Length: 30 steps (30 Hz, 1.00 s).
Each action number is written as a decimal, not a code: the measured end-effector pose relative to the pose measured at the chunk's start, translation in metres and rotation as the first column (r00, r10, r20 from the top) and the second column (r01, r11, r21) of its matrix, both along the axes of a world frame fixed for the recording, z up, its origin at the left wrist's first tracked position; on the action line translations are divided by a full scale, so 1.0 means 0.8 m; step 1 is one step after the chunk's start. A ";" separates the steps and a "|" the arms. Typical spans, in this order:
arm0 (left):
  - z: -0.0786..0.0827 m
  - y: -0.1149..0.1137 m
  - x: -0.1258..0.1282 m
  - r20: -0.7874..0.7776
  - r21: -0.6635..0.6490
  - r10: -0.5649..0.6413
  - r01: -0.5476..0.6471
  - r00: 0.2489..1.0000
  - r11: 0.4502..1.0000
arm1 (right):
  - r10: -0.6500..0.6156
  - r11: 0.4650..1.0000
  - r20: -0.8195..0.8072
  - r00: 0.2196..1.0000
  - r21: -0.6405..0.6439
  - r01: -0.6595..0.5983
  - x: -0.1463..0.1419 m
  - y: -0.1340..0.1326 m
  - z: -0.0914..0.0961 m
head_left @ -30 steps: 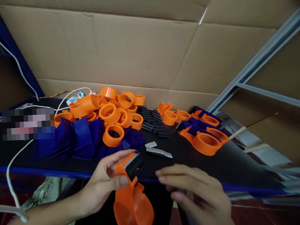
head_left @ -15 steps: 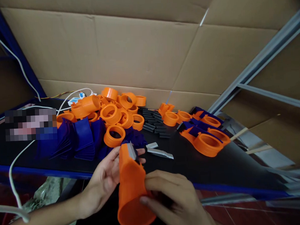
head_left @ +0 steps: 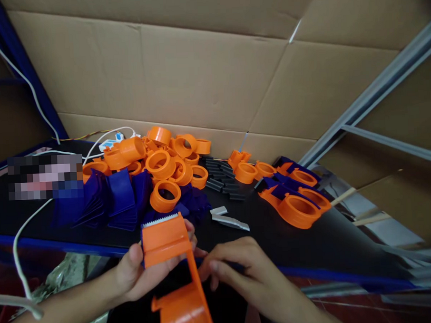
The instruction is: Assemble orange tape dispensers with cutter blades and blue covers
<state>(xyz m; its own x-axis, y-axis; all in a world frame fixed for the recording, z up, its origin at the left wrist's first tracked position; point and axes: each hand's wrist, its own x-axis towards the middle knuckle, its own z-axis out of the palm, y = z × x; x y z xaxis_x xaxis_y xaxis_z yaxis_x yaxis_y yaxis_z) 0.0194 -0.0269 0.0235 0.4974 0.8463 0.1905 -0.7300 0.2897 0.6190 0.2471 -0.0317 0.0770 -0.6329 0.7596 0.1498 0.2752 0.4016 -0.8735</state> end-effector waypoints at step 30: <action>-0.018 -0.005 0.003 -0.104 0.137 -0.326 0.338 0.940 0.931 | -0.304 0.683 0.595 0.744 0.681 -0.265 -0.246 0.148 0.061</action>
<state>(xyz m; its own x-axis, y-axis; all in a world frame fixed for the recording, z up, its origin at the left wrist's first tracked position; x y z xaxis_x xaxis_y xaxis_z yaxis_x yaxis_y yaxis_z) 0.0221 -0.0306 0.0090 0.7634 0.5949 0.2516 -0.5557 0.4064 0.7253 0.0503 0.0866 0.1260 -0.7642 0.6117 0.2045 0.6340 0.7707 0.0640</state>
